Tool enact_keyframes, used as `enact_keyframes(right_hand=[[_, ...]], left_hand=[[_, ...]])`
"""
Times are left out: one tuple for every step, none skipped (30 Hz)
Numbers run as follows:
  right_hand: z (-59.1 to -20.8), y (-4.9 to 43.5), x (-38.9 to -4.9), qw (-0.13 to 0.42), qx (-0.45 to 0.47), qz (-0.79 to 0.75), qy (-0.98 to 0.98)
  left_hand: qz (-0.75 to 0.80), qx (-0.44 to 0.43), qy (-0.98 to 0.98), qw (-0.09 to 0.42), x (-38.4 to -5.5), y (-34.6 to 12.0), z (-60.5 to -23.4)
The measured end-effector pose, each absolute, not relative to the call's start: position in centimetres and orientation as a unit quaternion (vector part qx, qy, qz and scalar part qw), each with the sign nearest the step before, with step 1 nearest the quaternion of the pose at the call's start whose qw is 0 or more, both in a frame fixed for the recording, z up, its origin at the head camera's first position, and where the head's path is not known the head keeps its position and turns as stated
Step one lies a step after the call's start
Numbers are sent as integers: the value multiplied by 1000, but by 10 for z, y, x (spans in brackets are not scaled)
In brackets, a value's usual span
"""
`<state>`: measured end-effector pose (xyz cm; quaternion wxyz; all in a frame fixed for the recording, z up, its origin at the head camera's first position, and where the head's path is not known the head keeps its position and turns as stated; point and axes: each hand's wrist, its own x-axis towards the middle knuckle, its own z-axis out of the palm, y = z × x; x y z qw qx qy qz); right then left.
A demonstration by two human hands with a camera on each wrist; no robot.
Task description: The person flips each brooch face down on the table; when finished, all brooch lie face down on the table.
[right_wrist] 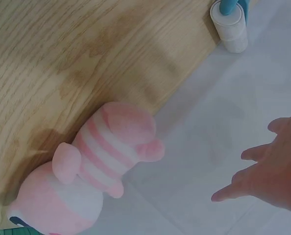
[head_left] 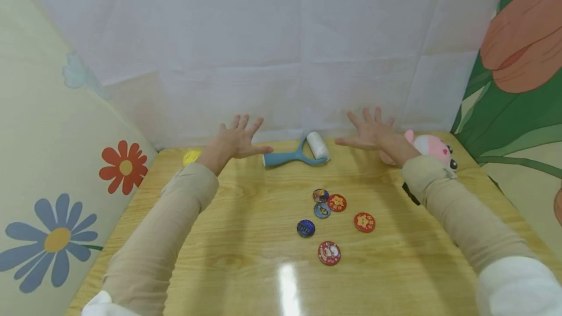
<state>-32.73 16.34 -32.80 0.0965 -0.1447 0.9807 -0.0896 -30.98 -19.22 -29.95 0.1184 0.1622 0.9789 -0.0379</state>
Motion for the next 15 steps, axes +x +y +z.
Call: enact_keyframes(right_hand=[[-328, 163, -328, 97, -147, -89, 980], [-328, 162, -328, 96, -149, -86, 980], [-327, 162, -328, 95, -152, -81, 980], [-328, 161, -328, 93, -159, -77, 980], [-328, 160, -327, 89, -166, -77, 979], [-328, 158, -325, 78, -180, -81, 977], [-329, 157, -321, 65, -198, -90, 974], [-330, 155, -316, 49, -221, -100, 969], [-332, 152, -309, 33, -245, -115, 962], [-335, 149, -302, 18, -272, -131, 953], [-339, 145, -293, 4, -304, -147, 941], [-345, 141, -283, -7, -335, -161, 928], [-351, 136, -273, -14, -364, -172, 915], [-358, 131, -263, -19, -393, -175, 902], [-365, 125, -254, -21, -421, -178, 889]], left_hand=[[-38, 162, 979, 119, -310, -192, -299], [-37, 162, 979, 119, -310, -192, -299], [-36, 164, 979, 119, -310, -192, -299], [-35, 168, 978, 119, -309, -192, -299], [-29, 174, 977, 119, -308, -191, -300], [-16, 184, 976, 114, -305, -191, -302], [-3, 196, 975, 108, -302, -189, -304], [15, 210, 973, 100, -297, -188, -308], [31, 225, 970, 91, -290, -185, -313], [51, 242, 966, 80, -282, -182, -318], [73, 257, 961, 71, -273, -178, -324], [93, 271, 956, 63, -263, -174, -331], [106, 281, 952, 59, -252, -170, -338], [118, 289, 948, 54, -241, -166, -346], [129, 297, 945, 52, -230, -163, -354]])
